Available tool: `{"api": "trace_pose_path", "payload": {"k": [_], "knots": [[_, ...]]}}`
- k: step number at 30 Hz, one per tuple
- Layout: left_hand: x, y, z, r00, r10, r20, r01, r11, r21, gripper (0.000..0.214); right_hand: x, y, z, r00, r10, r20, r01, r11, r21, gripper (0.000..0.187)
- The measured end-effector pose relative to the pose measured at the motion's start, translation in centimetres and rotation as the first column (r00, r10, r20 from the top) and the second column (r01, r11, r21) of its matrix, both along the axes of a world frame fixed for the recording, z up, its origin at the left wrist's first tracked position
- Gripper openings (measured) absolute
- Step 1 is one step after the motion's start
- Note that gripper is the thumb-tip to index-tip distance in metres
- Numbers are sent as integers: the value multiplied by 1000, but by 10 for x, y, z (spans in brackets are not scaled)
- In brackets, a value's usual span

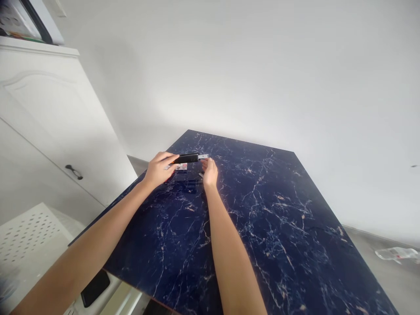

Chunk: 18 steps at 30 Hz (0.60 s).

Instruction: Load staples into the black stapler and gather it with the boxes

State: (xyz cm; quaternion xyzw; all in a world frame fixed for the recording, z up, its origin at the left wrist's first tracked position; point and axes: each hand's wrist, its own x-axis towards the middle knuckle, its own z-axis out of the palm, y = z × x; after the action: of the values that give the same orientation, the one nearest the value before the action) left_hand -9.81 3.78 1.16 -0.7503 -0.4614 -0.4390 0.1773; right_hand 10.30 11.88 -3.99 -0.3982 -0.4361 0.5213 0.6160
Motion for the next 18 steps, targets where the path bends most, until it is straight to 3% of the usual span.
{"api": "trace_pose_path", "payload": {"k": [4, 8, 12, 15, 18], "knots": [[10, -6, 8, 987, 57, 151, -22, 975, -220, 27, 0, -3, 2, 999, -16, 32, 17, 1000, -20, 42], [11, -6, 9, 951, 130, 280, -35, 946, -322, 25, -1, -5, 3, 953, -47, 299, 54, 998, -16, 37], [3, -5, 5, 934, 90, 346, 50, 926, -375, 26, -2, -9, 6, 865, -51, 500, 34, 998, 44, 44], [7, -6, 2, 944, 22, 328, 108, 922, -372, 25, -2, -11, 9, 823, -70, 563, 38, 997, 68, 47], [20, -8, -1, 988, 9, 152, 55, 912, -406, 26, -1, -13, 11, 778, -139, 613, 101, 990, 96, 44]]}}
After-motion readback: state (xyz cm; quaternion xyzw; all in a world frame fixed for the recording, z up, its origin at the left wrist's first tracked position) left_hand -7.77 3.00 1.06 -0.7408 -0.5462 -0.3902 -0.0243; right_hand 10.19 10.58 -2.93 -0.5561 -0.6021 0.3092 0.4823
